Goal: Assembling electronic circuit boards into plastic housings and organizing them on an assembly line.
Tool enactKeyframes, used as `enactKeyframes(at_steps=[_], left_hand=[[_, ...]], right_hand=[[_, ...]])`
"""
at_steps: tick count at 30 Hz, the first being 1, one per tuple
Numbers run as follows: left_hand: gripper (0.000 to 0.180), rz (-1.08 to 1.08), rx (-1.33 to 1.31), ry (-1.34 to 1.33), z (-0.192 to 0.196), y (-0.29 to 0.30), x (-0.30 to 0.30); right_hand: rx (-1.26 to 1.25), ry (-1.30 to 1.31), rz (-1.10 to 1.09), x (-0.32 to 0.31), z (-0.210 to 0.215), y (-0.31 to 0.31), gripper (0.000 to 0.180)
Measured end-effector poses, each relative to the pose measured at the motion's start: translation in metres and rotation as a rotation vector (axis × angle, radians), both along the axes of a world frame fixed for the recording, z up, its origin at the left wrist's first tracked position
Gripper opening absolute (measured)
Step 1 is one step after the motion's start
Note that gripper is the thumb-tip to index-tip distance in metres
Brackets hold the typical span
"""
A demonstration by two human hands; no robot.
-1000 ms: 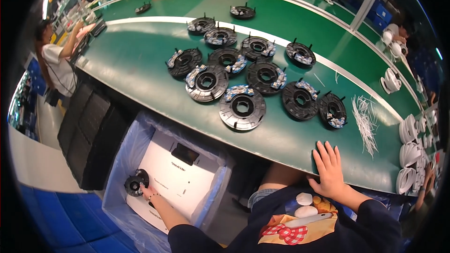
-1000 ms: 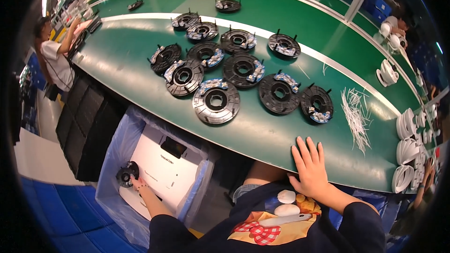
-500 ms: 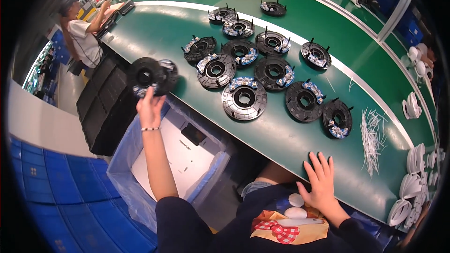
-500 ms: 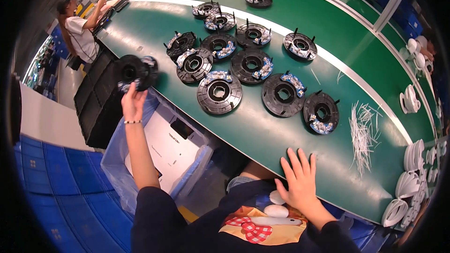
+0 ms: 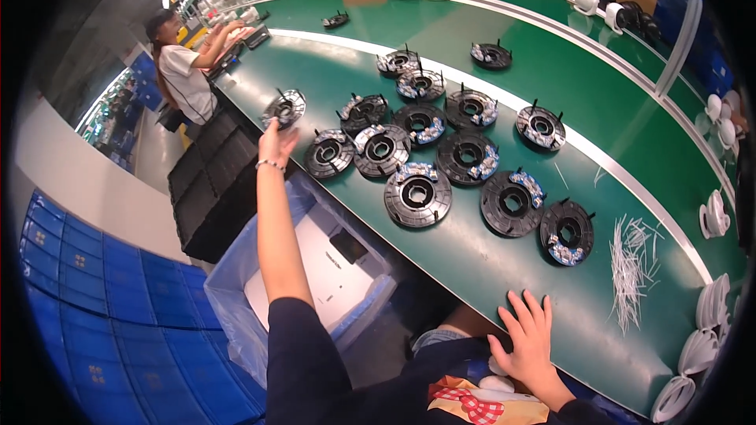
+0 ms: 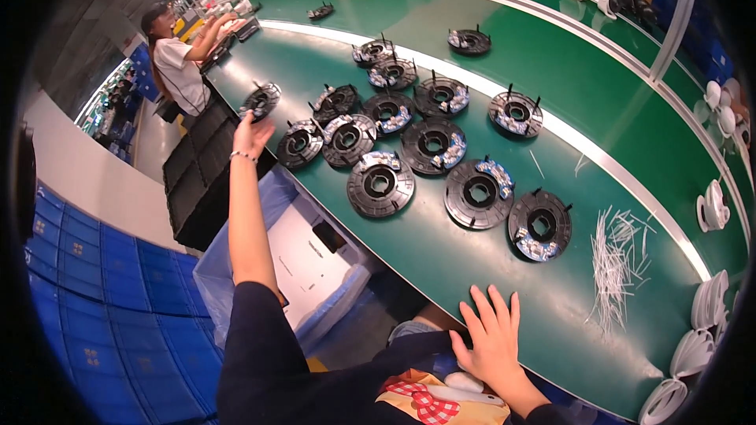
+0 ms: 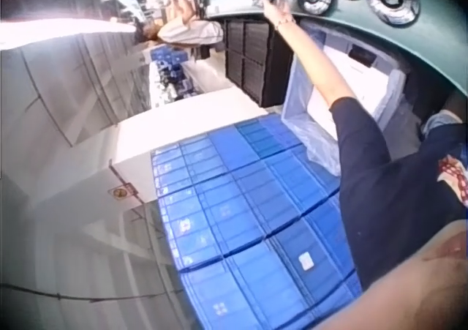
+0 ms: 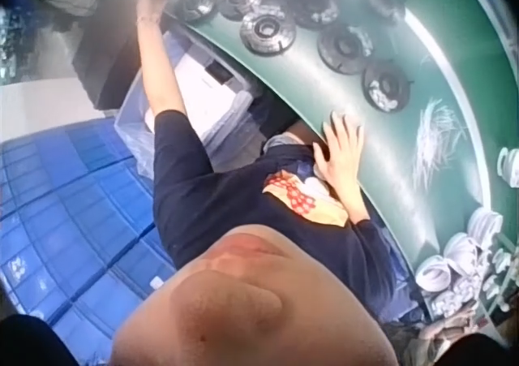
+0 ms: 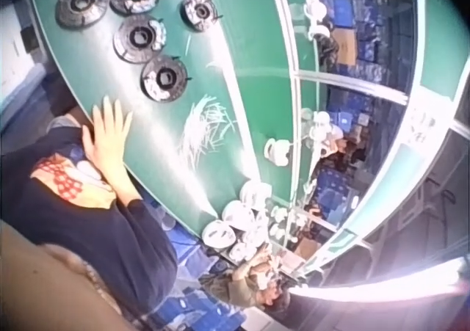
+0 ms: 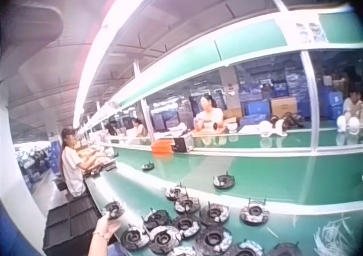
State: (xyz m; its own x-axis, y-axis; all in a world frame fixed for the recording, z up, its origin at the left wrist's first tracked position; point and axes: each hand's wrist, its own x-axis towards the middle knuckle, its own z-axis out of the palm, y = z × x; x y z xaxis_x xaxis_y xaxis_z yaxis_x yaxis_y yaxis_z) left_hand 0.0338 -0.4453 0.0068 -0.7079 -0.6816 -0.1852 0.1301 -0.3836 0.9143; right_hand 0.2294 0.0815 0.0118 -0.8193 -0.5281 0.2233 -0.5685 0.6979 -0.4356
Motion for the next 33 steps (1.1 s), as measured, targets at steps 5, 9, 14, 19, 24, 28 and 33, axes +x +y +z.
enactKeyframes(at_steps=[5, 9, 14, 19, 24, 28, 33], left_hand=[[0.051, -0.289, -0.001, -0.297, -0.021, -0.008, -0.026], [0.057, 0.208, -0.769, -0.640, -0.015, -0.013, -0.014], [0.024, 0.687, -0.854, -0.170, -0.104, 0.006, 0.077], [0.016, -0.439, -1.303, -0.562, -0.251, 0.088, 0.174], [0.023, -1.009, -1.843, -0.709, -0.310, 0.127, 0.150], [0.023, -0.867, -2.060, -0.357, -0.367, 0.143, 0.172], [0.026, -1.155, -2.104, -0.541, -0.363, 0.136, 0.174]], right_hand=[[-0.011, -0.002, -0.008, 0.004, -0.005, 0.005, 0.042], [-0.012, -0.009, -0.018, -0.003, -0.003, -0.001, 0.039], [0.002, 0.013, -0.020, -0.012, -0.008, -0.008, 0.038], [0.003, -0.004, 0.018, -0.013, -0.005, -0.014, 0.037], [0.039, 0.002, 0.001, -0.006, -0.004, -0.012, 0.035], [0.036, 0.007, -0.016, 0.002, -0.004, -0.005, 0.035], [0.004, 0.087, 0.023, -0.004, 0.003, -0.005, 0.036]])
